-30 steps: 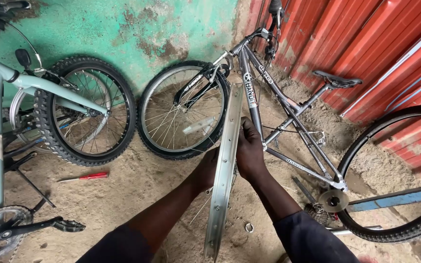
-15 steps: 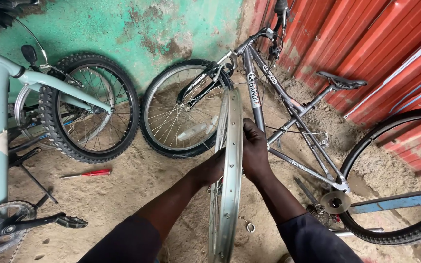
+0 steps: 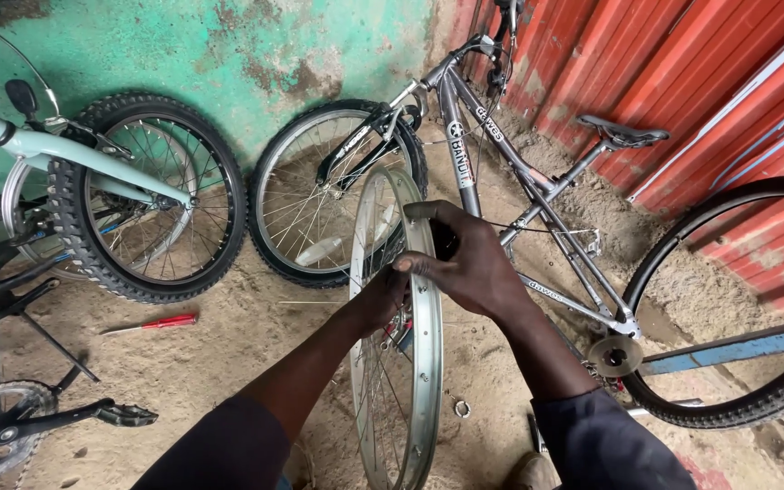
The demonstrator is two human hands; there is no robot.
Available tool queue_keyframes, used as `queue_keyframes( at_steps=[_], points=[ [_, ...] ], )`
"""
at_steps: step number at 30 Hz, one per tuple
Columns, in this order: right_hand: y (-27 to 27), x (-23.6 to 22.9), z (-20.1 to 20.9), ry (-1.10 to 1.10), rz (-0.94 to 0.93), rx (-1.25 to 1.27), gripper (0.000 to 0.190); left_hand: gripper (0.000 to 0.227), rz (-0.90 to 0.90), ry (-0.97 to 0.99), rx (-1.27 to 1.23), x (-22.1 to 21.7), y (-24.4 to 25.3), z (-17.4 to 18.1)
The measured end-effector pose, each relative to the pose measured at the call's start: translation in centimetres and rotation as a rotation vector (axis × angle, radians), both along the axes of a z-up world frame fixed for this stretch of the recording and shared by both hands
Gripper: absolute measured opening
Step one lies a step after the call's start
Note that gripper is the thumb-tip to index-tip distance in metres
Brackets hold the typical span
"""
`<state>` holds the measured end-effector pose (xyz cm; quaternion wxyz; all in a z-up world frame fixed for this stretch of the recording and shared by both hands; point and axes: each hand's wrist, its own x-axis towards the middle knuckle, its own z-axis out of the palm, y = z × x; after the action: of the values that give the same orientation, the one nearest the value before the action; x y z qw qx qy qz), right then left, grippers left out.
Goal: The person is working on a bicycle wheel, using a spoke wrench to tighten the spokes. They rotate the wheel to access different spokes and adjust the tension.
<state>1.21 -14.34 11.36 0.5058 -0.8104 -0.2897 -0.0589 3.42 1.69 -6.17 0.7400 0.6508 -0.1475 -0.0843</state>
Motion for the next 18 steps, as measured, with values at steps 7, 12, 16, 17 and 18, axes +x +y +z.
queue_keyframes(
  at_steps=[7,12,16,17,18],
  points=[
    [-0.5,0.1,-0.4,-0.017,0.029,-0.038,0.068,0.038,0.038,0.007,-0.026,-0.6,-0.1,-1.5],
    [-0.4,-0.3,-0.9,-0.031,0.047,-0.022,0.068,0.034,0.066,-0.027,-0.039,-0.5,0.2,-0.6],
    [-0.4,-0.6,-0.4,-0.037,0.089,0.008,0.088,0.046,0.102,0.022,-0.064,-1.2,0.1,1.9],
    [-0.5,-0.6,-0.5,-0.055,0.116,0.017,0.089,0.045,0.096,0.009,-0.102,-1.3,-0.1,1.8],
    [-0.5,-0.5,-0.5,-0.073,0.145,0.03,0.09,0.045,0.092,-0.005,-0.136,-1.3,0.0,1.7]
  ],
)
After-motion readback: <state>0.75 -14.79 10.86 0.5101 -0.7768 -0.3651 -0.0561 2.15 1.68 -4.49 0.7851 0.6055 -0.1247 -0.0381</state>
